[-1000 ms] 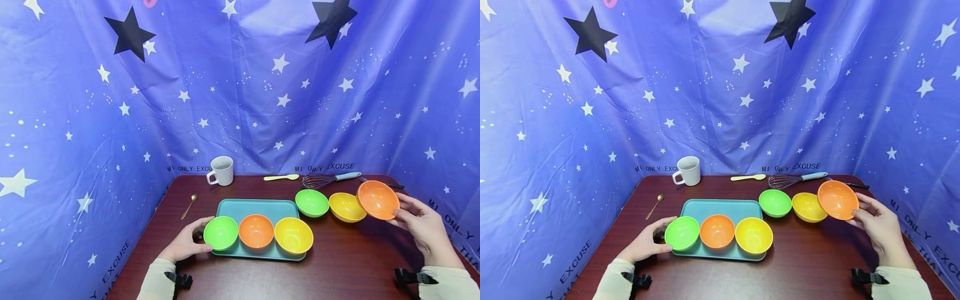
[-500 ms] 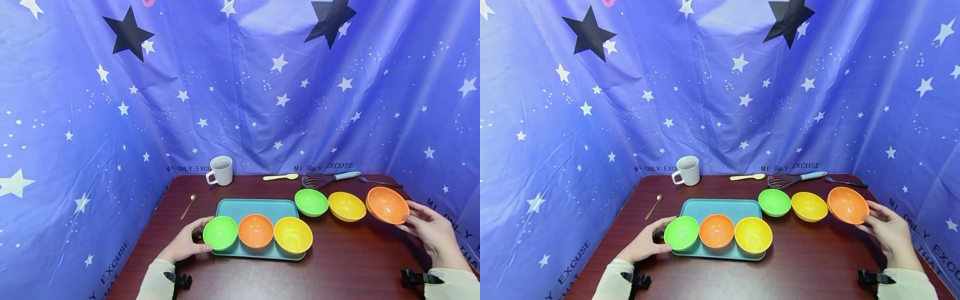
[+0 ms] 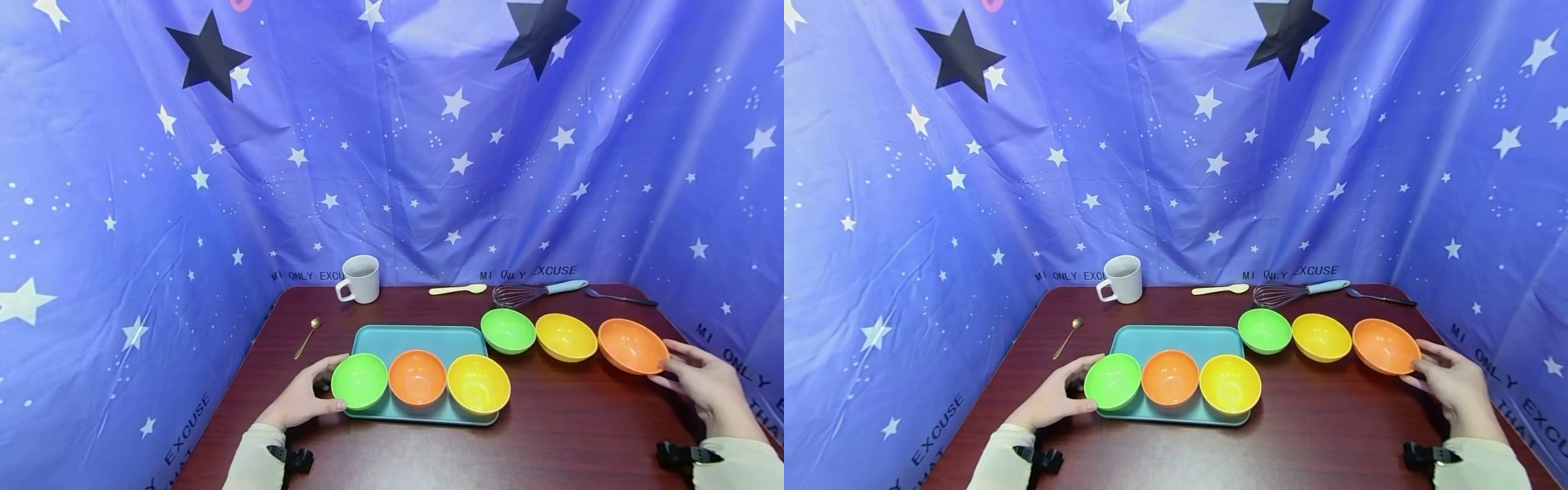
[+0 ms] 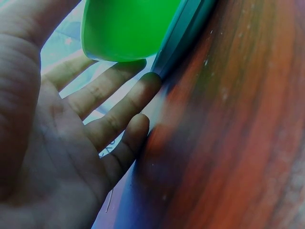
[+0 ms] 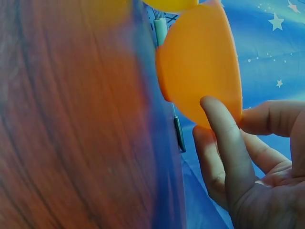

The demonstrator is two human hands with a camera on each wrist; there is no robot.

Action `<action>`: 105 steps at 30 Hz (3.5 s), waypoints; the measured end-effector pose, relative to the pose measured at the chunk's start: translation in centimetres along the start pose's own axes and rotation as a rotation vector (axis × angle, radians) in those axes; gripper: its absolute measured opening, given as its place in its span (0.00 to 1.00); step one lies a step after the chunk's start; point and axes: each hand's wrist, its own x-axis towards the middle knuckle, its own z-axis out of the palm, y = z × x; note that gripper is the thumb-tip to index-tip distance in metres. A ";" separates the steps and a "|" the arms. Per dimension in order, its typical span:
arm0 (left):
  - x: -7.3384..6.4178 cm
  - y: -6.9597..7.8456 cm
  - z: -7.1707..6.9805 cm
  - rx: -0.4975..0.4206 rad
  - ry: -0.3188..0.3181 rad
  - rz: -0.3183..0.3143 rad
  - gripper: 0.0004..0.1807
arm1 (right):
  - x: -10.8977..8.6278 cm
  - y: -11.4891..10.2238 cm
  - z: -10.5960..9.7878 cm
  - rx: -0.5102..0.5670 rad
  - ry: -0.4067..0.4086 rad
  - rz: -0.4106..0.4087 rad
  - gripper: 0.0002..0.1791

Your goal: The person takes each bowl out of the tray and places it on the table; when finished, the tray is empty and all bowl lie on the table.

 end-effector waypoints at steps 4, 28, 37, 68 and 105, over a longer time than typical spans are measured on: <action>0.0 -0.1 0.0 0.006 -0.001 0.006 0.47 | 0.3 0.1 -0.2 -0.097 0.051 0.043 0.25; 0.1 -0.5 0.0 0.010 -0.009 -0.015 0.47 | 0.8 0.2 0.1 -0.242 0.208 0.136 0.22; 0.1 -0.6 0.0 0.013 -0.007 -0.003 0.47 | 0.6 0.0 0.1 -0.216 0.227 0.155 0.17; 0.1 -0.2 0.0 0.036 -0.005 -0.021 0.47 | -1.3 -2.1 4.6 -0.352 0.166 -0.274 0.17; 0.1 -0.6 0.1 0.016 -0.005 -0.029 0.47 | -5.2 -1.2 19.1 -0.307 -0.430 -0.498 0.27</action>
